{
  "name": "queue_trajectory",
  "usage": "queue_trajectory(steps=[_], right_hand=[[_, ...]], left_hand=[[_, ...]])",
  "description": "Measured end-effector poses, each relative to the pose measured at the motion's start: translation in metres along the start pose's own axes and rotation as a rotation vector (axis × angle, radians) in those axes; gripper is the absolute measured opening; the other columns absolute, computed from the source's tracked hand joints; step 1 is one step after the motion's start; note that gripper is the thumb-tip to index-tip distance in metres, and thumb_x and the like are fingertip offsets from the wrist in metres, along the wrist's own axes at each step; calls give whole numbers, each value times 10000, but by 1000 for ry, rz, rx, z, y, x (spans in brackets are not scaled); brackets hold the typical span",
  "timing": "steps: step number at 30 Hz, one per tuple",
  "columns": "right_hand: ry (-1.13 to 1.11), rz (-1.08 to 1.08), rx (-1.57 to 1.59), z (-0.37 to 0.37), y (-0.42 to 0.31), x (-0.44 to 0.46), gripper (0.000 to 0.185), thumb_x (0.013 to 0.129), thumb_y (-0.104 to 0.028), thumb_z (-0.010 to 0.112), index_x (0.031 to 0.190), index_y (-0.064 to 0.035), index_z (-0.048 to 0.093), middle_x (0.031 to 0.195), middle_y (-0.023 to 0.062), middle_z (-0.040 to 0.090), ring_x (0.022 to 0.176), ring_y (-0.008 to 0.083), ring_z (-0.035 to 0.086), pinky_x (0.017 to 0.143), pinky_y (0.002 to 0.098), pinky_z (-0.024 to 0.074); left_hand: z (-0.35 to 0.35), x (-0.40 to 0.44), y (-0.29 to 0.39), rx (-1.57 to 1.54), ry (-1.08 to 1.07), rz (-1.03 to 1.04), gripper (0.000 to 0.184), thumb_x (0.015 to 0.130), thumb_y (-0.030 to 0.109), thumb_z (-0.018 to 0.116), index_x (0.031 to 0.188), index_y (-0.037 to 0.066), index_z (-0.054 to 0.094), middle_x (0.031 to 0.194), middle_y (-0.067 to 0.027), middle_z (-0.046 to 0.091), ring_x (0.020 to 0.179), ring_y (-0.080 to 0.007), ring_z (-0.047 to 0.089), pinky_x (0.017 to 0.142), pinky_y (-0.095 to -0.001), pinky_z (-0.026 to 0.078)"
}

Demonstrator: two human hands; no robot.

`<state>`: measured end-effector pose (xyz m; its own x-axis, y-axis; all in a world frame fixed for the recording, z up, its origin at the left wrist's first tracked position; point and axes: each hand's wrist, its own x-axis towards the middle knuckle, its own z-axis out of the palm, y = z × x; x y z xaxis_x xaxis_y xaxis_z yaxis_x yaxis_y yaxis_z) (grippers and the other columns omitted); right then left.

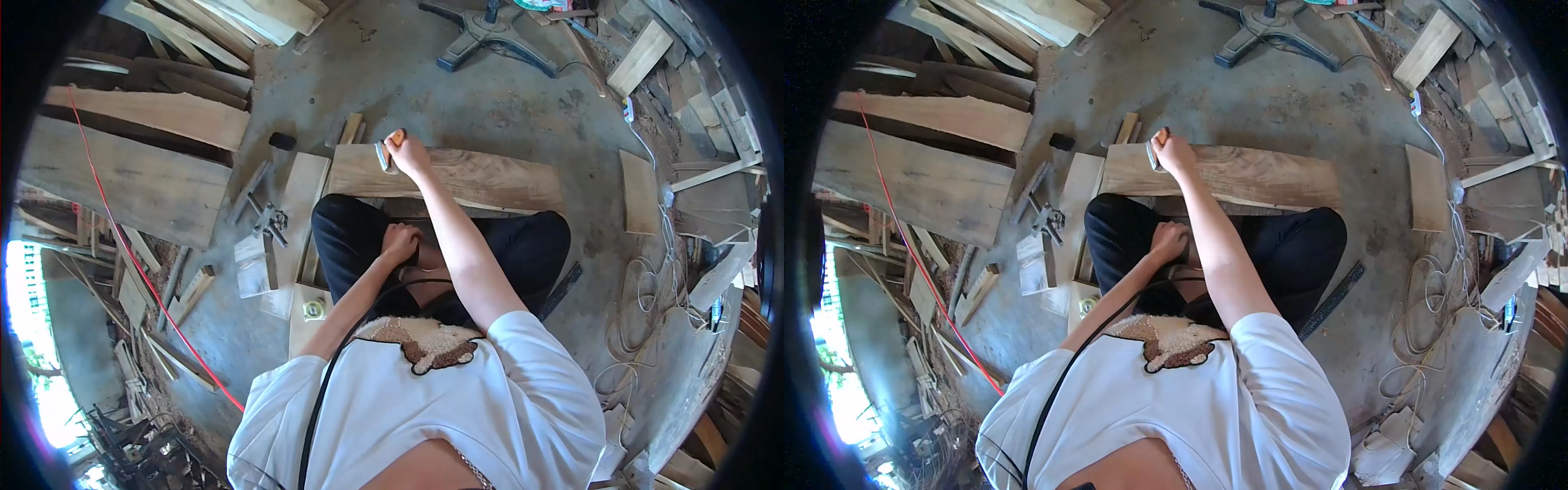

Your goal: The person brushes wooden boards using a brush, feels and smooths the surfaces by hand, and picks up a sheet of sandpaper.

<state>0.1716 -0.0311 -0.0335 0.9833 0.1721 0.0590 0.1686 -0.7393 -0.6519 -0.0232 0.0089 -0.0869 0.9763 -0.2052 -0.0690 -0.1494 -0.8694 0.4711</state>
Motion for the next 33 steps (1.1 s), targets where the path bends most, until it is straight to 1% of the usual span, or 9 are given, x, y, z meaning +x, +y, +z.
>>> queue_trajectory(steps=[2,4,8,12,15,18,21,27,33], right_hand=[[-55,82,291,4,38,3,398,829,-484,511,891,-117,652,683,111,650,651,299,643,588,374,512],[-126,204,581,-29,89,-4,368,870,-438,519,959,-108,656,722,59,671,628,125,652,531,223,479],[116,402,805,-134,213,-35,338,811,-423,613,963,-124,651,762,49,670,628,99,629,445,169,365],[320,698,408,-248,278,-75,354,756,-435,651,933,-129,642,769,37,669,672,112,632,538,266,472],[532,728,-166,-243,366,-67,392,748,-438,623,934,-93,635,765,88,671,721,190,654,600,326,508],[502,584,-363,-238,207,-75,413,830,-377,477,878,-2,640,845,198,647,784,349,636,678,439,513],[262,546,-490,-183,134,-53,319,828,-302,460,819,-47,652,770,193,641,754,340,637,664,428,513],[111,-79,-63,-49,-2,-54,371,858,-338,474,659,-48,594,606,159,598,582,329,613,551,429,502],[-114,84,581,26,39,-45,424,813,-459,574,829,-44,658,700,111,660,620,236,650,563,337,504]], left_hand=[[1,-1,-1,-18,11,-1,161,730,145,520,780,152,673,817,-49,643,845,-234,565,800,-382,387],[4,0,-3,-50,30,13,160,731,149,521,783,155,673,820,-47,641,840,-233,565,796,-379,385],[1,2,3,37,59,16,159,728,155,528,785,168,676,815,-39,639,834,-222,566,776,-370,385],[3,2,4,52,55,5,156,733,164,531,764,191,682,804,-27,642,825,-210,567,759,-362,383],[4,3,4,59,41,3,152,730,162,534,756,191,682,796,-28,644,802,-219,572,751,-369,385],[4,1,5,51,82,23,154,734,161,529,761,184,680,790,-32,643,803,-227,573,747,-379,390],[8,2,-1,100,15,21,159,738,154,523,768,177,678,808,-36,648,826,-232,573,749,-390,394],[0,-2,0,-38,20,49,163,746,144,513,785,148,671,862,-42,649,871,-234,565,804,-384,391],[-4,-8,1,-24,31,59,164,748,133,513,790,144,672,844,-54,642,872,-246,564,810,-383,398]])
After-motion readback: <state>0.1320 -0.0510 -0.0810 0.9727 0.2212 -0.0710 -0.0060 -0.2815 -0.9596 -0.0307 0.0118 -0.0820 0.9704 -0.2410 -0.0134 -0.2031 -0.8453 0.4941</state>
